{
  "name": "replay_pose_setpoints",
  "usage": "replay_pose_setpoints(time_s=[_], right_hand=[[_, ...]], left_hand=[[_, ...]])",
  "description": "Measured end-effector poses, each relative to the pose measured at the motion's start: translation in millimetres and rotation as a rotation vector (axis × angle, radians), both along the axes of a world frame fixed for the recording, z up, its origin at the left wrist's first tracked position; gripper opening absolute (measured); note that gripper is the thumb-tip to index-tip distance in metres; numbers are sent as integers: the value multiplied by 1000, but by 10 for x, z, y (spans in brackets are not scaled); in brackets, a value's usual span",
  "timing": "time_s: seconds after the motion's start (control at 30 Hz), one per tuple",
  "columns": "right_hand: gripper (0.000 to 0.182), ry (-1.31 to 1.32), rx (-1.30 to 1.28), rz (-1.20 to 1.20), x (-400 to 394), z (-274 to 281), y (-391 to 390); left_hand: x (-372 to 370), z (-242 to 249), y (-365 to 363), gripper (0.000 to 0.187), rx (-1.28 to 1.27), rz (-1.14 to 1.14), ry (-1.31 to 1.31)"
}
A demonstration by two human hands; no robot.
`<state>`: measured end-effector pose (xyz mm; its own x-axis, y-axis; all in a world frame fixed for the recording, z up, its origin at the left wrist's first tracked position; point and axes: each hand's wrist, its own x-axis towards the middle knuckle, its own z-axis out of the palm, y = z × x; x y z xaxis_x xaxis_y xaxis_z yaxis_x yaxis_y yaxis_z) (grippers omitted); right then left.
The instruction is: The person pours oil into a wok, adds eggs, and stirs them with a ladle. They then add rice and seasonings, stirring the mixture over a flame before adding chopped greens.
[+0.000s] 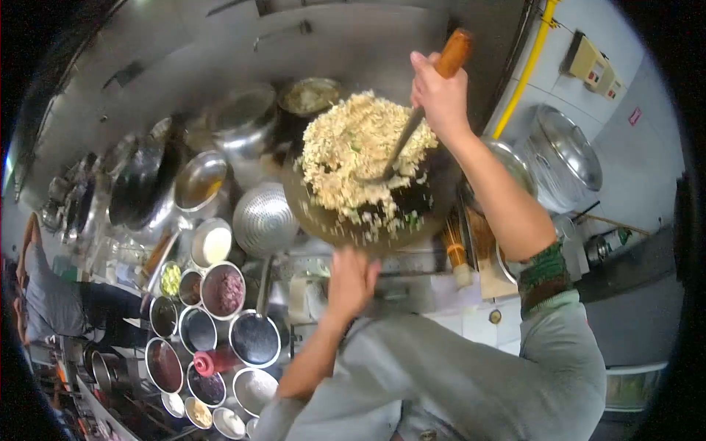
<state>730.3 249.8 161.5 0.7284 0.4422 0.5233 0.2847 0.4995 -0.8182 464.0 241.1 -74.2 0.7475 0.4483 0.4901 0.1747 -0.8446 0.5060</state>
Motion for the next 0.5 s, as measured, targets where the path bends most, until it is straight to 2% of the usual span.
replay_pose_setpoints(time_s=[0.07,0.2,0.33,0.37,0.47,0.5], right_hand=[[34,46,5,0,140,-89,111],[25,70,-69,-83,120,434,92],[27,66,92,105,229,714,-107],[27,66,116,130,264,649,-112],[30,-24,-56,-99,349,-317,328],[28,24,-19,35,313,-460,436]], left_hand=[[315,302,325,21,-4,42,-43],[660,77,646,20,-12,28,44],[700,8,618,21,-30,37,-49],[704,29,618,20,-43,18,-54],[755,6,622,18,-49,23,-50],[774,-11,632,18,-42,12,-54]])
